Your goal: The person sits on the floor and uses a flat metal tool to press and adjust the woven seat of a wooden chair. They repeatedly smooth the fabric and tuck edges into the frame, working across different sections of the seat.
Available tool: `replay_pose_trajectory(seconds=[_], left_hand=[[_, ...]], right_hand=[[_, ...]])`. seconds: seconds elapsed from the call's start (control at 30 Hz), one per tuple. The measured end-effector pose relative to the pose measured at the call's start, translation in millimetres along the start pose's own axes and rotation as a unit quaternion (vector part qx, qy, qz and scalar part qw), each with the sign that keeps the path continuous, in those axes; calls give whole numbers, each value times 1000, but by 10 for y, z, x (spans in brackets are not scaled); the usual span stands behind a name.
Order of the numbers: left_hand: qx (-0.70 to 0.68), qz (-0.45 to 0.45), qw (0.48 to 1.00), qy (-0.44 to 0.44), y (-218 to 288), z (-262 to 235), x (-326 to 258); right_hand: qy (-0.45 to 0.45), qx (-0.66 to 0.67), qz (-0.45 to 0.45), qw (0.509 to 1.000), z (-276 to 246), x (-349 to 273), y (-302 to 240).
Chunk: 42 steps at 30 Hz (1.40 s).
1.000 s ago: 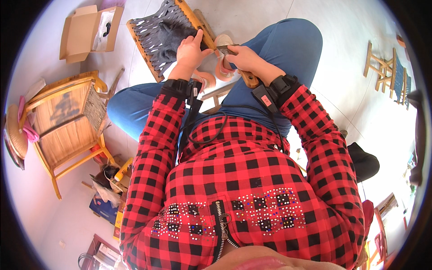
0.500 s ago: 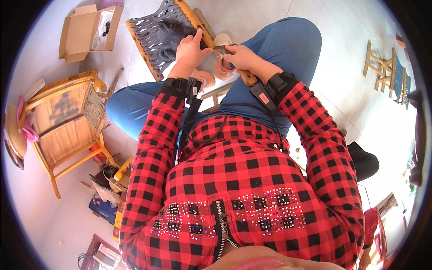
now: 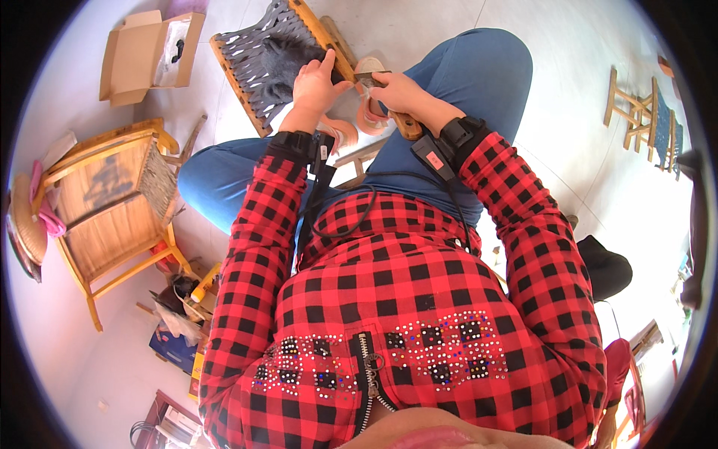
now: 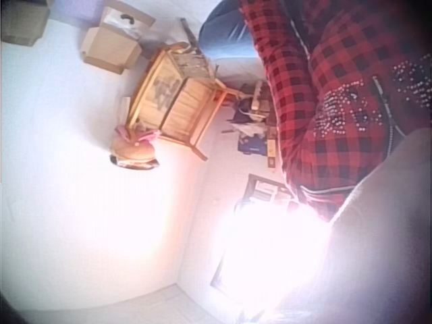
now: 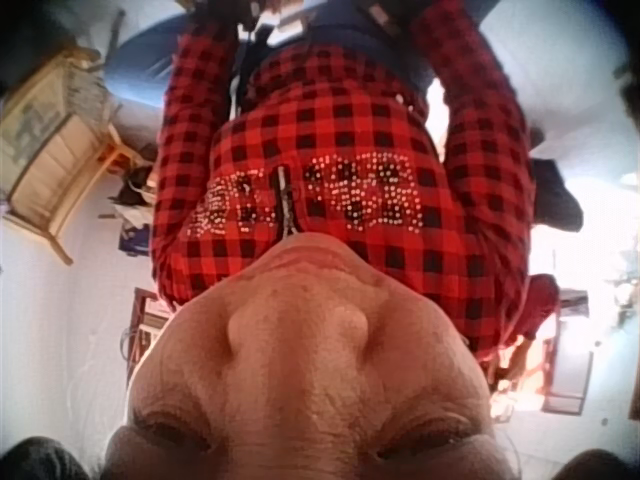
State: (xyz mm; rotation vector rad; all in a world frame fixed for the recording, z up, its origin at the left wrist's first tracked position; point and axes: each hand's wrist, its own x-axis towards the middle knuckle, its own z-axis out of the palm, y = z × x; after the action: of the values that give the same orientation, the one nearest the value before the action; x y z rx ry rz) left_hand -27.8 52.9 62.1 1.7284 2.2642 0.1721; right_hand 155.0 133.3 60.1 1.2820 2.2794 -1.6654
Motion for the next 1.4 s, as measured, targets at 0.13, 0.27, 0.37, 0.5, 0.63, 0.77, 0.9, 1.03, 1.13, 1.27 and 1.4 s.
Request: replay_pose_trajectory(seconds=[0.13, 0.27, 0.37, 0.5, 0.63, 0.77, 0.9, 1.03, 1.13, 1.27, 1.4], left_hand=[[-163, -42, 984, 55, -78, 11, -22], [-262, -25, 952, 159, -35, 35, 82], [-176, 105, 963, 173, 103, 43, 113], [-12, 230, 971, 71, 205, -50, 5], [56, 326, 942, 54, 183, -131, -13], [74, 317, 936, 131, 198, -36, 8], [11, 301, 947, 112, 197, 51, 1], [-63, 334, 934, 111, 181, 18, -95], [-91, 327, 937, 80, 190, -25, -222], [-177, 172, 969, 27, 94, -132, -295], [-66, 215, 972, 59, 39, -209, -257]], right_hand=[[2, 144, 80, 986, -44, 27, 1], [68, 200, 87, 974, -66, 61, 16], [102, 203, 75, 971, -53, 107, 25], [112, 204, 79, 969, -37, 115, 15], [126, 215, 78, 965, -45, 73, -16], [112, 230, 92, 962, -69, 53, -46], [118, 241, 87, 959, -96, 54, -90], [120, 235, 81, 961, -126, 35, -149], [100, 264, 110, 953, -146, 23, -153], [133, 242, 66, 959, -140, 71, -93], [148, 244, 53, 957, -111, 124, -30]])
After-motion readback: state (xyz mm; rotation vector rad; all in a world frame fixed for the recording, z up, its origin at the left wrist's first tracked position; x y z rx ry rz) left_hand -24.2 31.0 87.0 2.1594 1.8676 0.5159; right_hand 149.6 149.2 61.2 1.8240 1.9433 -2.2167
